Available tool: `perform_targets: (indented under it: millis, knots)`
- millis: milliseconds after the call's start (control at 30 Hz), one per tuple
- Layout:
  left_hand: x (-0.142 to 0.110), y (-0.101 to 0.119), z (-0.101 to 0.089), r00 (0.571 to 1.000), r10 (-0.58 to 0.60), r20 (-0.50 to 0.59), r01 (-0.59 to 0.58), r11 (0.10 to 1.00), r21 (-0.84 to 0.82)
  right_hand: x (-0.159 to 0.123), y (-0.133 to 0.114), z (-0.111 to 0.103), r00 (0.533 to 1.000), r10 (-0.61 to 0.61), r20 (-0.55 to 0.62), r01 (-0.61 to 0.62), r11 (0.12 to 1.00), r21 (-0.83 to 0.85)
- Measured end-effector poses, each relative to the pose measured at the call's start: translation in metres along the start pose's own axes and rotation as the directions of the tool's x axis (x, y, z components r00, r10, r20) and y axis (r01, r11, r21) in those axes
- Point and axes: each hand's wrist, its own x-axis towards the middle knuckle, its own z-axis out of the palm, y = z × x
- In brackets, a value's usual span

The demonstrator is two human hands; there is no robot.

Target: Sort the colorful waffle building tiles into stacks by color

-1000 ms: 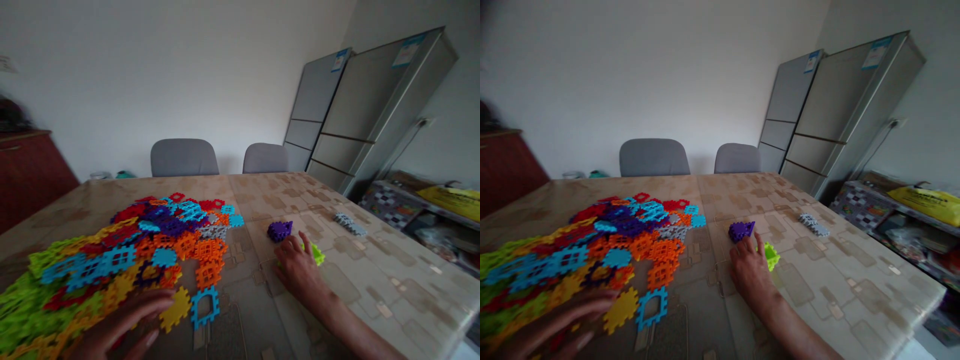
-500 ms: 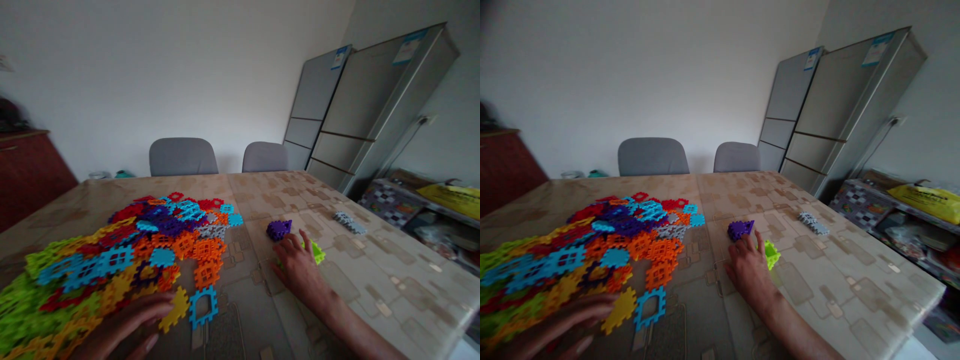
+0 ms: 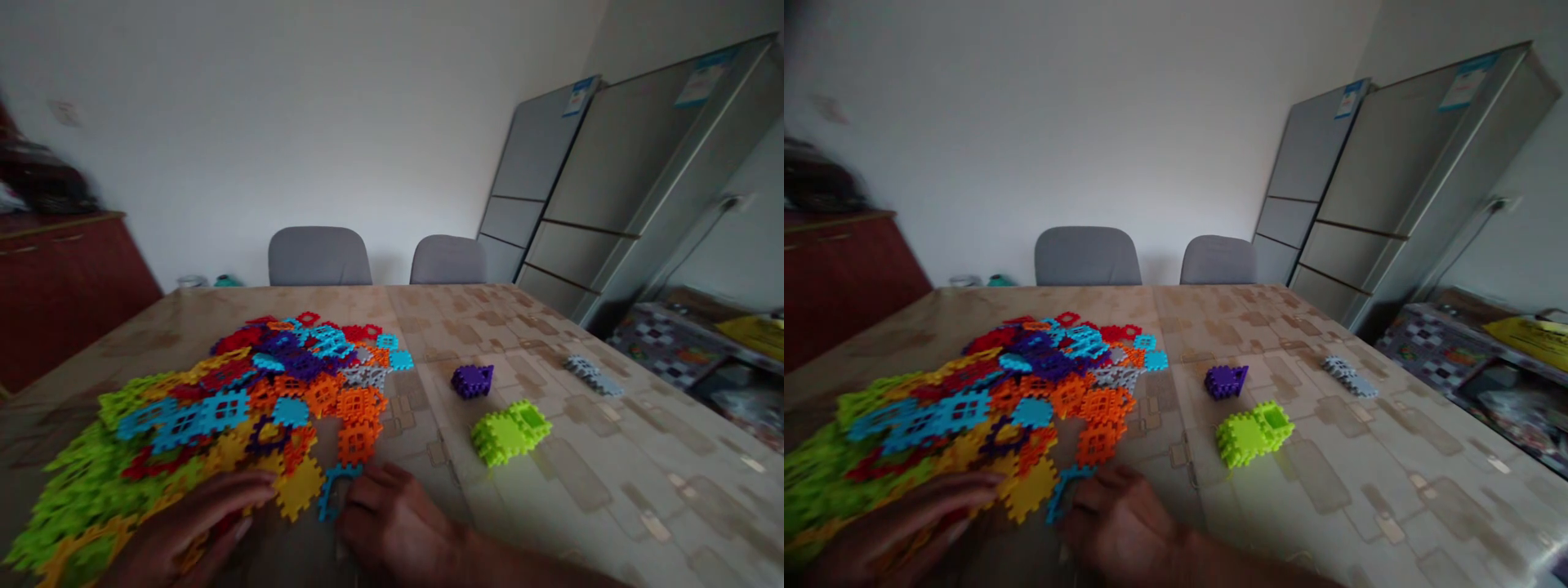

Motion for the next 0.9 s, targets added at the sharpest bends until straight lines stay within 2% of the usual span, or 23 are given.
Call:
perform_targets:
  millis: [100,167,233,300,400,500,567,667,767,900]
  knots:
    - [0.011,0.008,-0.012,0.998,0.041,-0.046,-0.041,0.999,0.001,0.008,-0.006,0.009,0.999,-0.016,-0.035,0.018,0.997,0.073]
    - [0.015,0.013,-0.017,0.994,0.071,-0.088,-0.069,0.997,0.020,0.008,-0.009,0.010,0.993,-0.070,-0.093,0.080,0.992,0.102]
    - [0.015,0.016,-0.019,0.992,0.093,-0.079,-0.089,0.994,0.057,0.006,-0.009,0.007,0.985,-0.051,-0.163,0.075,0.986,0.148]
    - [0.012,0.019,-0.017,0.993,0.109,-0.037,-0.105,0.990,0.092,0.005,-0.006,0.004,0.976,0.102,-0.193,-0.061,0.976,0.209]
    - [0.011,0.022,-0.012,0.990,0.141,0.019,-0.142,0.982,0.123,0.007,0.003,0.005,0.911,0.384,-0.154,-0.343,0.909,0.236]
    - [0.019,0.020,-0.005,0.982,0.178,0.066,-0.185,0.975,0.126,0.012,0.009,0.014,0.875,0.478,-0.082,-0.449,0.862,0.235]
    - [0.026,0.016,-0.002,0.985,0.158,0.068,-0.166,0.979,0.116,0.017,0.009,0.021,0.881,0.467,-0.069,-0.437,0.862,0.256]
    - [0.035,0.010,-0.001,0.995,0.090,0.035,-0.093,0.992,0.086,0.024,0.015,0.026,0.892,0.427,-0.146,-0.373,0.880,0.294]
    - [0.042,0.007,-0.004,0.998,0.057,0.008,-0.057,0.993,0.104,0.028,0.030,0.026,0.867,0.446,-0.221,-0.366,0.872,0.325]
    - [0.059,0.009,-0.002,0.998,0.049,0.046,-0.056,0.980,0.192,0.030,0.047,0.029,0.837,0.494,-0.238,-0.403,0.849,0.343]
